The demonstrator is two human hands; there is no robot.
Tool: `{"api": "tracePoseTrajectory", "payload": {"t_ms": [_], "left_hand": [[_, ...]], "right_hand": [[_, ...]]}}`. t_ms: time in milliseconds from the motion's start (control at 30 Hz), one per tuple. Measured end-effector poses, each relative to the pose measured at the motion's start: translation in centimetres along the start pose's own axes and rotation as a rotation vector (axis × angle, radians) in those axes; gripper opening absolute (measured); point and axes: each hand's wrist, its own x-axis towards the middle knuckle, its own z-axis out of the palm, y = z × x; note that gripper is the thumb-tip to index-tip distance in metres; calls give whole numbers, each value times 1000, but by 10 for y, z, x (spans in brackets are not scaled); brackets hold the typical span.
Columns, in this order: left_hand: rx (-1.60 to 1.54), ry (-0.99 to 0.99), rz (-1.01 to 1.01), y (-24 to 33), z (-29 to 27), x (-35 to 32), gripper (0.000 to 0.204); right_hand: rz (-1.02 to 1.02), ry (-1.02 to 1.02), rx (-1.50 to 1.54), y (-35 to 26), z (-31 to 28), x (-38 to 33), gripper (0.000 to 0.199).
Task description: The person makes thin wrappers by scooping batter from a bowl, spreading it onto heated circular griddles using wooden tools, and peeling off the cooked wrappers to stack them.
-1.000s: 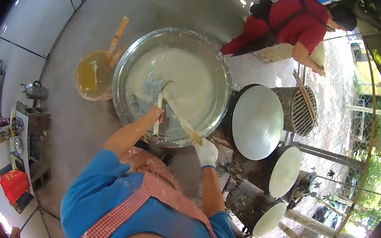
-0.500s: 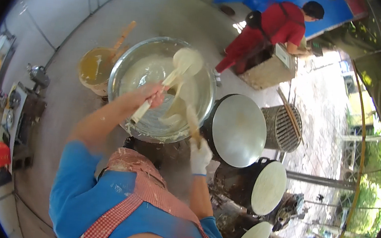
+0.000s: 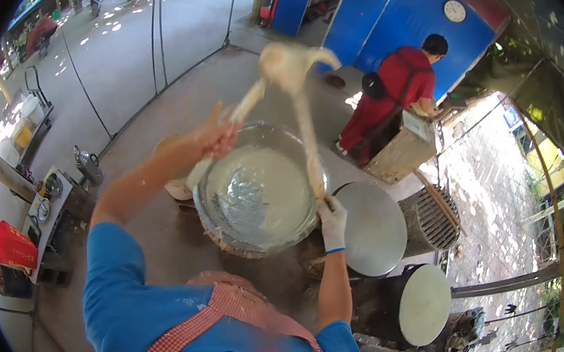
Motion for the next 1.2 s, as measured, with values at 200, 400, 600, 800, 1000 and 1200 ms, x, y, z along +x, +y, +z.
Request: {"api": "tracePoseTrajectory", "payload": {"t_ms": [200, 400, 600, 800, 1000, 1200], "left_hand": [[-916, -88, -686, -78, -46, 9, 7], [-274, -234, -172, -88, 1, 7, 14], [-687, -229, -497, -164, 22, 68, 24], [-1012, -459, -738, -246, 116, 119, 6], [-712, -578, -826, -251, 288, 155, 12], [189, -342, -391, -285, 406, 216, 74]], "right_hand": [[162, -26, -502, 59, -12, -78, 27], [88, 52, -194, 26, -15, -99, 27], [399, -74, -518, 72, -42, -148, 36], [379, 132, -729, 107, -158, -261, 39], [746, 722, -660, 84, -275, -322, 39], [227, 686, -791, 71, -288, -248, 45]]}}
